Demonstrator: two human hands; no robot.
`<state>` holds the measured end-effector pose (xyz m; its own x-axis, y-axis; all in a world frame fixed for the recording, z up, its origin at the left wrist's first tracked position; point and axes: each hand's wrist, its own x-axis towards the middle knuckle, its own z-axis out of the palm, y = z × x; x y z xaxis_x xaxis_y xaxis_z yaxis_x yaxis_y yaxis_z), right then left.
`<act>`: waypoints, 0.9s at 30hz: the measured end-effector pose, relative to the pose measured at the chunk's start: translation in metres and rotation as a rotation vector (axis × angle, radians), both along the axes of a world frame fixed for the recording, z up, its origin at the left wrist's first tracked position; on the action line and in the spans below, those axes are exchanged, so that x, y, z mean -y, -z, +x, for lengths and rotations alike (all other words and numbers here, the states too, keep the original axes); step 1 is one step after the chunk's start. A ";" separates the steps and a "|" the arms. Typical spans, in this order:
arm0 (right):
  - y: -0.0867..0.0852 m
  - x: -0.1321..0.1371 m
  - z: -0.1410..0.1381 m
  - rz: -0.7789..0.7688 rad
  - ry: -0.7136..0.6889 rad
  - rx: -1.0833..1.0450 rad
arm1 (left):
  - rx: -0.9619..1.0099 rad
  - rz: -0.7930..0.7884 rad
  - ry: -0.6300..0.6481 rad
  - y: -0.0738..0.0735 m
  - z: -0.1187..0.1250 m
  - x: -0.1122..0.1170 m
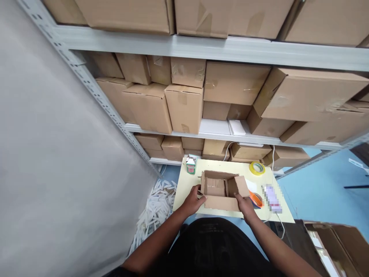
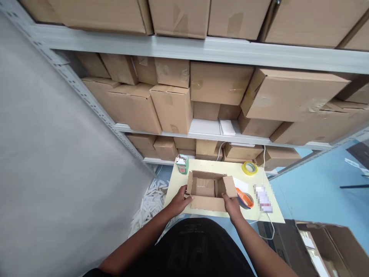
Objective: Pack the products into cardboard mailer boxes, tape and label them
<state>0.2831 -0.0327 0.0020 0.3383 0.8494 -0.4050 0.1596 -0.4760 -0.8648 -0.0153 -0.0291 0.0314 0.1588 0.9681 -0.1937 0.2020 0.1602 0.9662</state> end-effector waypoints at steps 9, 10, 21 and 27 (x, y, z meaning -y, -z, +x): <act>-0.016 -0.026 0.015 -0.023 -0.419 0.004 | 0.001 -0.040 -0.479 0.014 0.043 0.069; -0.014 -0.029 0.018 -0.023 -0.471 0.011 | -0.001 -0.041 -0.533 0.015 0.052 0.080; -0.009 -0.005 -0.010 -0.037 -0.919 -0.053 | -0.098 -0.055 -0.970 -0.013 0.098 0.208; -0.019 0.041 -0.051 0.009 -1.084 -0.004 | -0.080 -0.027 -1.161 -0.022 0.103 0.289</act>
<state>0.2325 -0.0734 0.0207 -0.5952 0.6987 -0.3969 0.4887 -0.0773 -0.8690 0.0880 -0.3177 0.0532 -0.8343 0.5192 -0.1854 -0.0188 0.3092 0.9508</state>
